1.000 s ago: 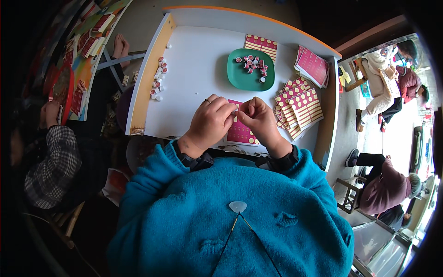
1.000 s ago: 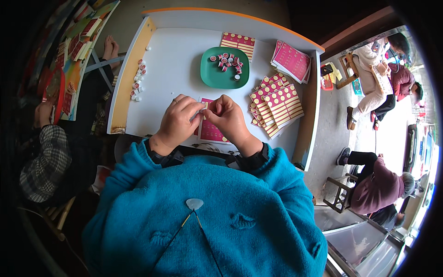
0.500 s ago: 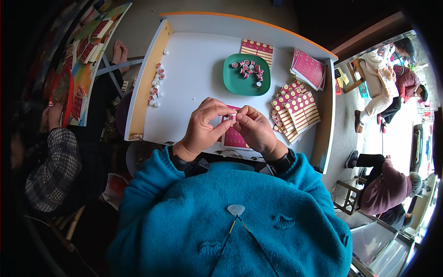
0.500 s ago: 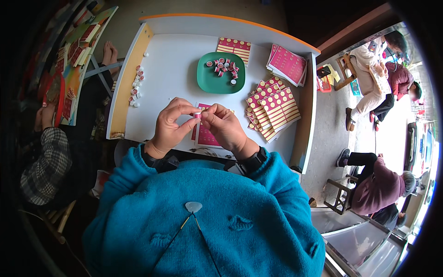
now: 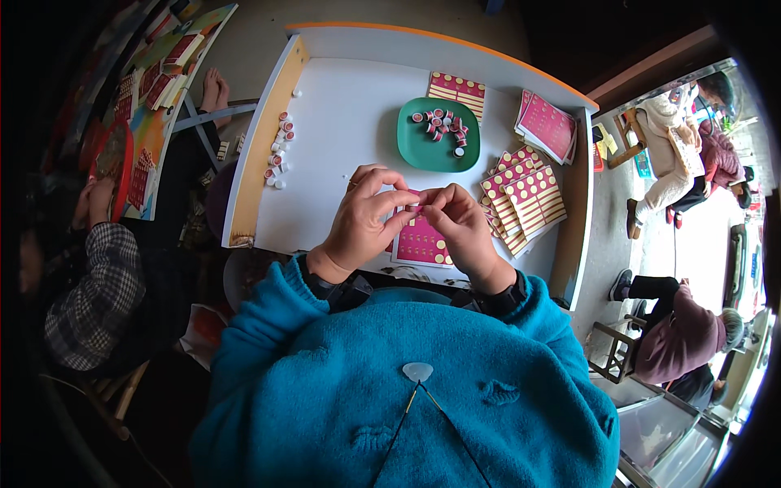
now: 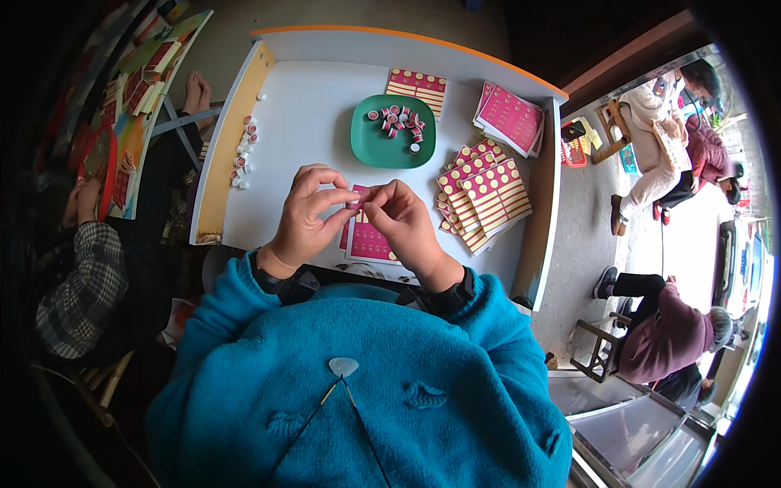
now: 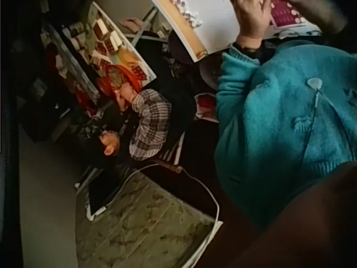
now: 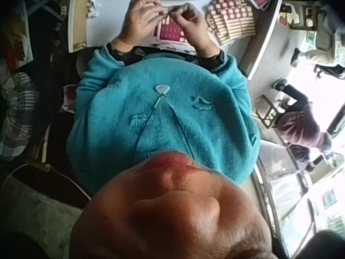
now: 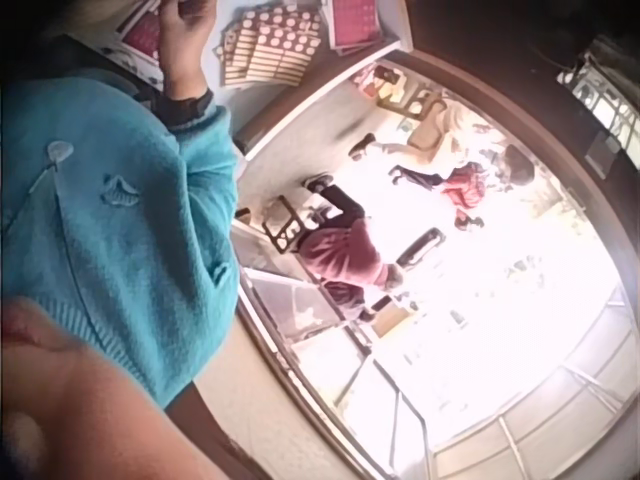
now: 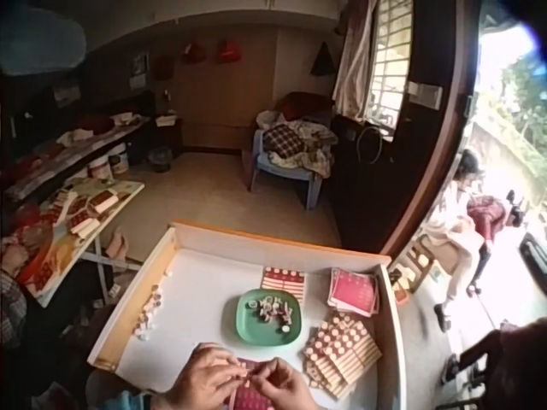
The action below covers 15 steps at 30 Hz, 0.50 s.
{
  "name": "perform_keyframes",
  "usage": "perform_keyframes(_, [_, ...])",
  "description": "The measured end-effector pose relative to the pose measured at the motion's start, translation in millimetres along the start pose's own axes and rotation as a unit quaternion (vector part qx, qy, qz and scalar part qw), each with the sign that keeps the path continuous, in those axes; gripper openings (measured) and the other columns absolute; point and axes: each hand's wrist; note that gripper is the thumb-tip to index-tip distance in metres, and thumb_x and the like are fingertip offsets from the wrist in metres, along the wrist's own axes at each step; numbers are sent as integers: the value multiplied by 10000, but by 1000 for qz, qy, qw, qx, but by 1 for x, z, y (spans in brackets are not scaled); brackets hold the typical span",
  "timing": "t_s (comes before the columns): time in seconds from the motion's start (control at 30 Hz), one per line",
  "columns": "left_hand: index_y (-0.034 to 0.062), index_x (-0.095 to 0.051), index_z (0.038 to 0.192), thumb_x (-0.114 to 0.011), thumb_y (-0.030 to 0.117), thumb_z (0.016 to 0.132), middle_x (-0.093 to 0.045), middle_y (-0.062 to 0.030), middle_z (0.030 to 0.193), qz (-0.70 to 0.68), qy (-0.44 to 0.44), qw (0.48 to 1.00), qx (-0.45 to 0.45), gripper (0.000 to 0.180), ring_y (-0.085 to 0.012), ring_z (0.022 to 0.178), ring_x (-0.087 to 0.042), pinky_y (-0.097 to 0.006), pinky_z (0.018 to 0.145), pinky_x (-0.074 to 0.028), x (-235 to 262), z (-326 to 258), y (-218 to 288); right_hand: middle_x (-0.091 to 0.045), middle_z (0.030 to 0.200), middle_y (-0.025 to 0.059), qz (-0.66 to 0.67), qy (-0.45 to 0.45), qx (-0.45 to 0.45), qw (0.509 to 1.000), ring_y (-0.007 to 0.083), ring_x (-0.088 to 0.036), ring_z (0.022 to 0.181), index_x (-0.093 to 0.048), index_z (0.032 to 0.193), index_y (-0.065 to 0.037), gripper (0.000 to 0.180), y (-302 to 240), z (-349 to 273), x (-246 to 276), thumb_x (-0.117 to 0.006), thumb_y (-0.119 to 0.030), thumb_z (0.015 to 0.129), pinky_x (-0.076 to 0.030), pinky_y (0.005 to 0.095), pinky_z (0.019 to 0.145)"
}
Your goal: The worker is manually sorting small decorative components and placing them onto cards.
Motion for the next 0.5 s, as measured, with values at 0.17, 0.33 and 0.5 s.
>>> perform_keyframes(0.17, [71,-686,930,-768,2,712,-566,-60,998,-175,15,984,40,243,-222,1036,-533,-332,858,-468,-2,-3,4,-592,1009,67,309,-120,-105,938,129,-560,900,-516,880,-66,95,0,6,0,-591,-11,897,-451,261,829])
perform_keyframes(0.33, [69,-625,1038,-730,31,799,-589,-54,966,-247,1,967,69,264,-184,999,-556,-306,845,-485,-7,-4,-5,-595,1008,69,274,-86,-50,957,145,-575,894,-506,873,-57,129,4,7,-2,-622,2,875,-471,268,796])
perform_keyframes(0.5, [70,-425,1282,-639,55,901,-615,-82,993,-506,-24,787,352,437,-156,974,-587,-287,860,-482,-7,-4,-8,-602,966,89,-346,12,214,913,162,-601,856,-494,871,-37,216,-2,6,-8,-687,36,808,-500,273,732])
Point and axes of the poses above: each hand's wrist, its own z-axis towards the middle knuckle, its own x-axis out of the back of the hand, y = z × x
